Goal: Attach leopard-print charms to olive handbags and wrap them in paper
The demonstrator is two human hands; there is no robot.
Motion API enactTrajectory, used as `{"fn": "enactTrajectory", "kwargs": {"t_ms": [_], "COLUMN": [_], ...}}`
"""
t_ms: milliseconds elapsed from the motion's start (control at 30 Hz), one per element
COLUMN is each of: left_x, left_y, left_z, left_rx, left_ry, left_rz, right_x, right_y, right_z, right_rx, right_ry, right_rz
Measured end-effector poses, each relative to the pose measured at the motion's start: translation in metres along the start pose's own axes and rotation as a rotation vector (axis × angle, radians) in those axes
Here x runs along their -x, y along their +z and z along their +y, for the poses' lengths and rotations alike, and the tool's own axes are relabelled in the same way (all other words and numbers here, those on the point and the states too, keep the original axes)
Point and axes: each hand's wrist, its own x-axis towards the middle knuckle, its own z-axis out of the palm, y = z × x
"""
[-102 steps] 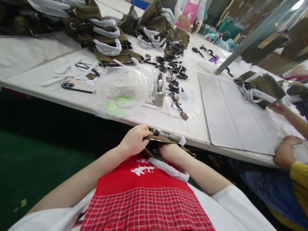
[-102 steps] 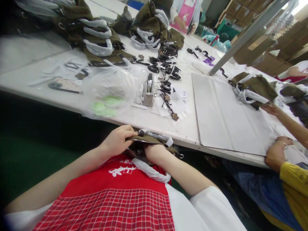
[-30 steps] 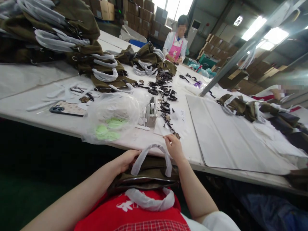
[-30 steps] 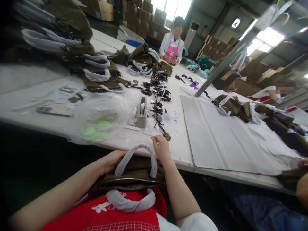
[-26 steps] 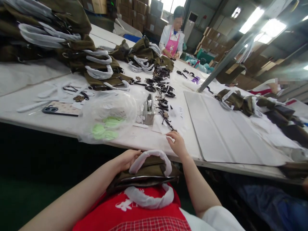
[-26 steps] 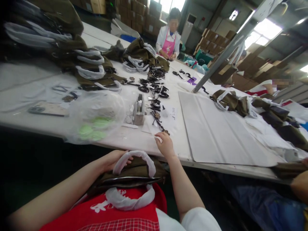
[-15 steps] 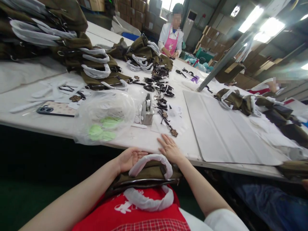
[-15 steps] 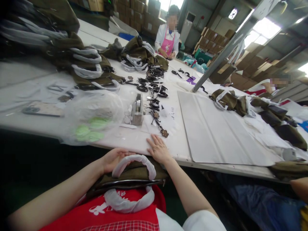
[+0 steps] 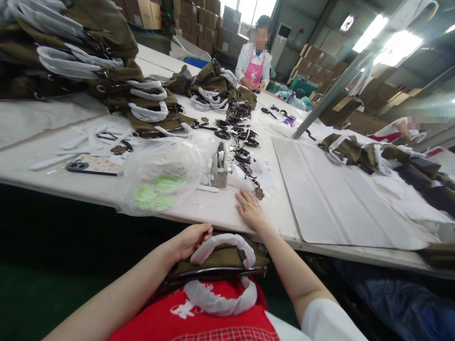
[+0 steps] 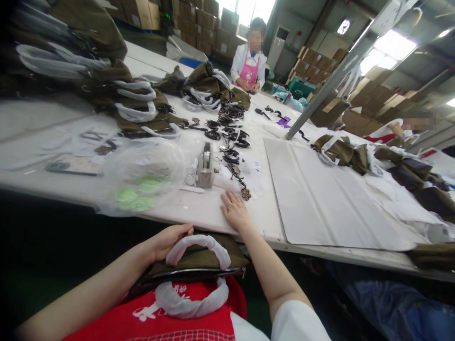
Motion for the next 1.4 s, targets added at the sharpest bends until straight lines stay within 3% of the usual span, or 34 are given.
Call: {"fn": "enactTrajectory", "kwargs": {"t_ms": [200, 300, 367, 433, 567, 667, 833, 1000, 1100, 1200, 1300, 1400], "left_x": [0.028, 0.045, 0.052, 0.054, 0.041, 0.028, 0.041, 0.074, 0.087, 0.089, 0.081, 0.071], "left_y": [-0.010, -0.016, -0.018, -0.018, -0.014, -0.010, -0.015, -0.041, -0.045, -0.042, -0.038, -0.035], "left_z": [0.002, 0.007, 0.009, 0.009, -0.003, -0.018, -0.018, -0.023, -0.039, -0.045, -0.032, -0.013], "left_rx": [-0.161, -0.304, -0.385, -0.470, -0.563, -0.539, -0.526, -0.310, -0.240, -0.166, 0.023, 0.199], "left_ry": [0.211, 0.324, 0.377, 0.438, 0.510, 0.512, 0.486, 0.405, 0.354, 0.339, 0.365, 0.327], "left_rz": [0.105, 0.189, 0.203, 0.200, 0.185, 0.189, 0.169, 0.053, 0.132, 0.208, 0.236, 0.197], "right_x": [0.009, 0.010, 0.008, 0.005, 0.002, 0.003, 0.011, 0.033, 0.052, 0.070, 0.085, 0.101], "right_y": [-0.004, -0.018, -0.029, -0.037, -0.042, -0.041, -0.050, -0.055, -0.059, -0.073, -0.098, -0.121], "right_z": [-0.001, -0.007, -0.016, -0.032, -0.073, -0.098, -0.107, -0.083, -0.061, -0.044, -0.044, -0.061], "right_rx": [-0.116, -0.281, -0.456, -0.715, -1.306, -1.468, -1.418, -1.523, -1.508, -1.335, -1.109, -0.912], "right_ry": [-0.034, -0.017, 0.022, 0.062, 0.050, 0.039, 0.043, 0.093, 0.181, 0.223, 0.107, -0.155], "right_rz": [0.157, 0.273, 0.282, 0.179, -0.243, -0.379, -0.346, -0.212, -0.166, -0.093, -0.123, -0.240]}}
